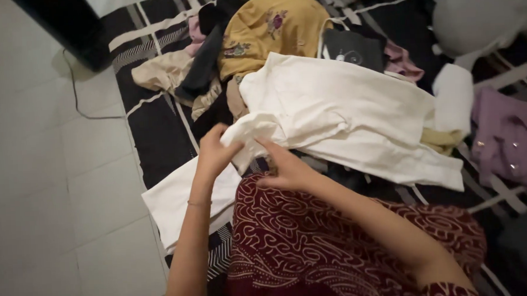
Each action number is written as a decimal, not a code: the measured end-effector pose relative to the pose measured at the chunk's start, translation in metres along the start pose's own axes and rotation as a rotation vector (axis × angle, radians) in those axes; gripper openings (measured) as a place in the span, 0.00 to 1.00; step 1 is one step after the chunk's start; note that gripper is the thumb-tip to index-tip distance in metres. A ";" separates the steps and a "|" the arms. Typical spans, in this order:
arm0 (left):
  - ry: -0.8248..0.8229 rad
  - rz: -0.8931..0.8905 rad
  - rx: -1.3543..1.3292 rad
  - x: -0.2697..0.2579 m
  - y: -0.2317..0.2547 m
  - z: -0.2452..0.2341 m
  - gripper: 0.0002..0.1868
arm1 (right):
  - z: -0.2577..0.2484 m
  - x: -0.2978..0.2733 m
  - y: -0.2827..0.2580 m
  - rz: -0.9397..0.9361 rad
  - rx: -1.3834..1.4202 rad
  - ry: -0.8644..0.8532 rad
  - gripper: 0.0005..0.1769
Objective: Folding a white long-sleeved shirt on a bed.
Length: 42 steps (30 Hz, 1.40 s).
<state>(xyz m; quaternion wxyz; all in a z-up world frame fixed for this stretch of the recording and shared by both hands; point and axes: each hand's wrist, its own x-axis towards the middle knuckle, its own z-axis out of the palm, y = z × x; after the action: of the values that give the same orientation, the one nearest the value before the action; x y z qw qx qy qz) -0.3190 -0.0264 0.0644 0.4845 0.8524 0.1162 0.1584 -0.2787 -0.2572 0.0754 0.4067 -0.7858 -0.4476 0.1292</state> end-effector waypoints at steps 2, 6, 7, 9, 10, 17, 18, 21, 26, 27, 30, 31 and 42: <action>0.017 0.135 -0.053 0.000 0.046 -0.002 0.18 | 0.002 -0.002 -0.021 -0.343 -0.178 0.235 0.64; -0.057 0.045 -0.175 -0.003 0.129 0.009 0.19 | -0.015 -0.001 -0.044 0.110 -0.140 0.327 0.49; -0.127 0.050 -0.291 -0.001 0.132 0.018 0.19 | -0.027 0.000 -0.050 0.129 -0.055 0.505 0.47; -0.198 0.059 -0.411 0.006 0.134 0.034 0.20 | -0.051 -0.003 -0.044 0.145 0.028 0.683 0.45; -0.180 0.160 -0.531 0.010 0.134 0.041 0.17 | -0.064 -0.007 -0.031 0.038 0.037 0.695 0.33; -0.120 0.534 -0.618 0.070 0.140 0.083 0.28 | -0.175 -0.050 0.069 0.079 0.453 0.711 0.17; -0.130 0.537 -0.620 0.094 0.115 0.107 0.28 | -0.193 -0.054 0.048 0.082 0.451 0.720 0.17; -0.331 0.407 -0.353 0.157 0.062 0.174 0.39 | -0.251 -0.070 0.011 0.018 0.895 0.839 0.19; -0.533 0.258 0.274 0.196 0.065 0.214 0.52 | -0.326 -0.125 0.058 -0.068 1.110 0.949 0.22; -0.545 0.266 0.274 0.200 0.062 0.215 0.52 | -0.334 -0.140 0.078 -0.068 1.106 0.964 0.22; -0.694 0.301 0.290 0.212 0.053 0.218 0.47 | -0.351 -0.188 0.160 0.037 1.247 1.062 0.25; -0.786 0.308 0.306 0.216 0.049 0.215 0.42 | -0.352 -0.206 0.201 0.083 1.268 1.133 0.25; -0.800 0.292 0.467 0.275 0.012 0.192 0.24 | -0.262 -0.284 0.394 0.284 1.533 1.327 0.31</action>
<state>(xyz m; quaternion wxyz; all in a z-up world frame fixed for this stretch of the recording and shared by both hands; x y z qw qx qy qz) 0.0090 -0.0872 0.0253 0.2598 0.9398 -0.1675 -0.1456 -0.0549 -0.7303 -0.1016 0.9466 -0.2733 0.1679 -0.0336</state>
